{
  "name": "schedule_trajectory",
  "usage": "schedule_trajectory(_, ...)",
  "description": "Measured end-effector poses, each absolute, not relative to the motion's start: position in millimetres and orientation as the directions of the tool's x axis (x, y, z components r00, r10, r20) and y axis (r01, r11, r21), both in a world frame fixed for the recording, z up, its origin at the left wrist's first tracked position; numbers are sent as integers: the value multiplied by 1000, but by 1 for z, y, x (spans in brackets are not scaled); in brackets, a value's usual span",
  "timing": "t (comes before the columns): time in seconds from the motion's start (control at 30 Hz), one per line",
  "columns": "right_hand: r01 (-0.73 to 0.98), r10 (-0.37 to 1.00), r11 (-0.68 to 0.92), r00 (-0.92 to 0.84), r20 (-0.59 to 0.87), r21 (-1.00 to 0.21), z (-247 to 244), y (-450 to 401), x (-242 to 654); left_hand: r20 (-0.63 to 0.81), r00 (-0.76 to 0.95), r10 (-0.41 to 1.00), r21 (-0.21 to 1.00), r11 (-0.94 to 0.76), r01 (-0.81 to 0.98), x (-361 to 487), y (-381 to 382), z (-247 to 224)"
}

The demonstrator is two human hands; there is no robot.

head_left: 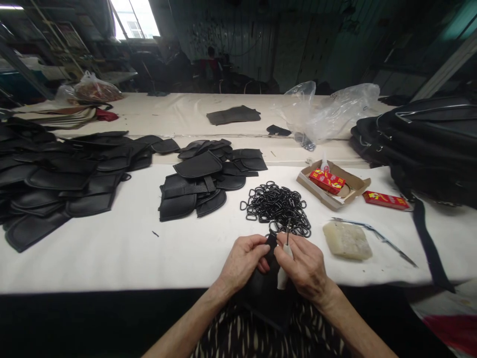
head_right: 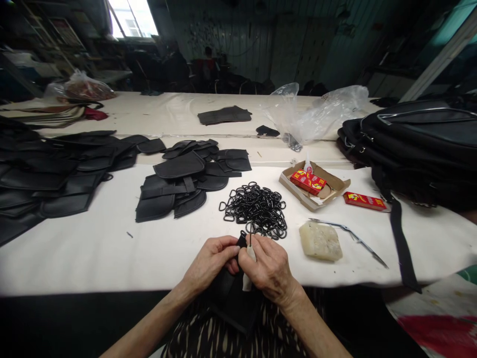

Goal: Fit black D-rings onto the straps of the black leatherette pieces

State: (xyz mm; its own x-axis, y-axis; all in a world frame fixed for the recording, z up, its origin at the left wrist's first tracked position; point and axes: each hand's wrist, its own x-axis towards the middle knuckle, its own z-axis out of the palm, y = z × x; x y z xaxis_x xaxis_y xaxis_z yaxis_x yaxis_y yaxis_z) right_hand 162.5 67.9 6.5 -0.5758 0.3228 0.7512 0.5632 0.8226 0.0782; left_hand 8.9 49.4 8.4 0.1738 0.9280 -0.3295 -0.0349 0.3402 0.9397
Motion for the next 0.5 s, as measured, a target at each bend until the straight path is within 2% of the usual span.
schedule_trajectory(0.13, 518, 282, 851, -589, 757, 86, 11, 69, 162, -355, 186, 916, 926, 372, -67, 7, 52, 10)
schedule_trajectory(0.3, 475, 309, 880, -578, 755, 4, 12, 68, 166, -363, 217, 906, 915, 390, -99, 4, 53, 9)
schedule_trajectory(0.5, 485, 255, 870, -592, 765, 85, 5, 61, 162, -297, 162, 941, 916, 329, -231, 3, 47, 10)
